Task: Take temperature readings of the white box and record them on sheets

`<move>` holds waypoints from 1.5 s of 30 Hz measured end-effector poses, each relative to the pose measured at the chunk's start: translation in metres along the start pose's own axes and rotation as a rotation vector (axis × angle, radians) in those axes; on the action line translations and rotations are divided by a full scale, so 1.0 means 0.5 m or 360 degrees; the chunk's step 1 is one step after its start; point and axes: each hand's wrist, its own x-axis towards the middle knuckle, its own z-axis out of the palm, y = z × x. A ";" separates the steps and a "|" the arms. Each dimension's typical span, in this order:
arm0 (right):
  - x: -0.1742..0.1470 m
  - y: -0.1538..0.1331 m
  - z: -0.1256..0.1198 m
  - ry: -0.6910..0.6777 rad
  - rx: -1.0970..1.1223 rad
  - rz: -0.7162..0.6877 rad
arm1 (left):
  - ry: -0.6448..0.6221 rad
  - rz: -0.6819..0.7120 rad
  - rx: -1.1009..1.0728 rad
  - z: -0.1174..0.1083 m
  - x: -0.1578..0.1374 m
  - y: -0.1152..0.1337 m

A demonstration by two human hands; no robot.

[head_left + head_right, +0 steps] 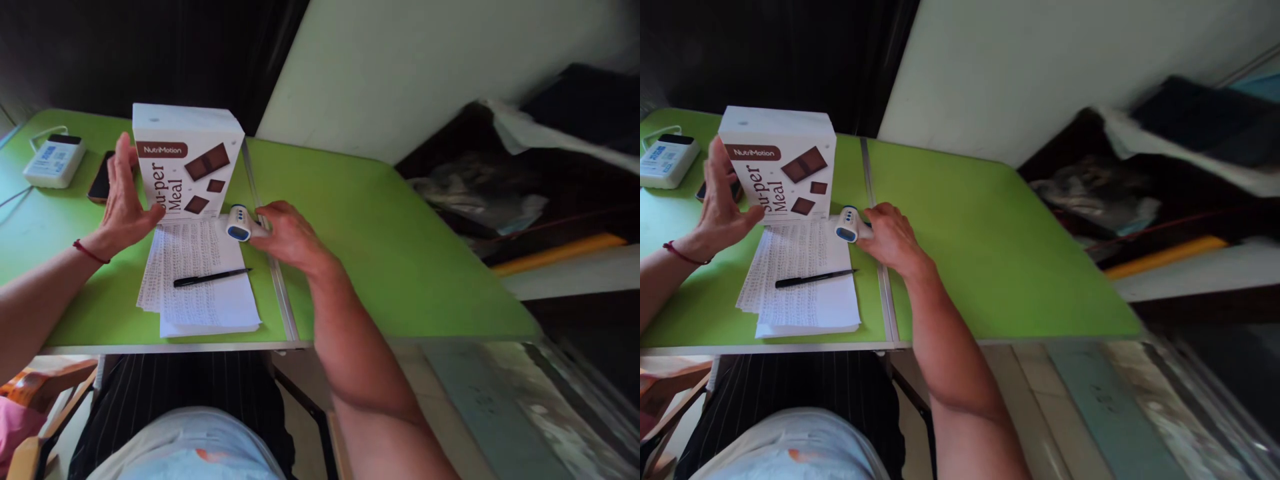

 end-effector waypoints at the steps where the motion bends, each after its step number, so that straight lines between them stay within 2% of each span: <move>1: -0.007 -0.008 -0.005 0.0035 0.0017 -0.0094 | 0.0166 0.0031 0.0086 -0.005 -0.002 0.017; 3: -0.024 -0.028 -0.012 -0.0083 0.0058 -0.0318 | 0.0372 0.0089 0.0226 -0.015 -0.005 0.052; 5: -0.043 -0.050 -0.011 -0.0352 0.0018 -0.0523 | 0.0379 0.0194 0.0263 -0.019 -0.007 0.081; 6: -0.052 -0.060 -0.008 -0.0453 -0.0043 -0.0592 | 0.0324 0.0271 0.0245 -0.018 -0.008 0.091; 8: -0.071 -0.071 0.001 -0.0494 -0.0192 -0.0684 | 0.0128 0.0407 0.0170 -0.012 -0.008 0.101; 10: -0.089 -0.067 0.007 -0.0415 -0.0270 -0.0763 | -0.0131 0.0435 0.0074 -0.001 -0.010 0.102; 12: -0.103 -0.049 0.008 -0.0311 -0.0222 -0.0796 | -0.0363 0.0361 -0.0029 0.011 -0.013 0.100; 14: -0.109 -0.024 0.007 -0.0164 -0.0044 -0.0722 | -0.0525 0.0262 -0.0104 0.022 -0.017 0.097; 16: -0.105 -0.006 0.012 0.0065 0.0271 -0.0545 | -0.0650 0.0226 -0.0153 0.031 -0.021 0.095; 19: -0.086 -0.007 0.042 0.0435 0.0972 -0.0212 | -0.0947 0.0367 -0.0236 0.037 -0.028 0.096; 21: -0.076 -0.026 0.073 0.0497 0.1444 0.0008 | -0.1120 0.0521 -0.0240 0.036 -0.033 0.100; 23: -0.077 -0.051 0.102 0.0401 0.1668 0.0227 | -0.1208 0.0622 -0.0165 0.033 -0.037 0.106; 26: -0.094 -0.079 0.127 0.0404 0.1616 0.0334 | -0.1245 0.0718 -0.0100 0.030 -0.039 0.111; 33: -0.112 -0.084 0.131 0.0550 0.1203 -0.0075 | -0.1229 0.0737 -0.0073 0.036 -0.037 0.104; 37: -0.108 -0.080 0.133 0.0585 0.1066 -0.0174 | -0.1268 0.0706 -0.0030 0.034 -0.037 0.107; 40: -0.110 -0.082 0.131 0.0564 0.1017 -0.0187 | -0.1285 0.0683 -0.0016 0.032 -0.036 0.112; 45: -0.113 -0.084 0.127 0.0486 0.0972 -0.0078 | -0.1290 0.0655 -0.0044 0.031 -0.035 0.114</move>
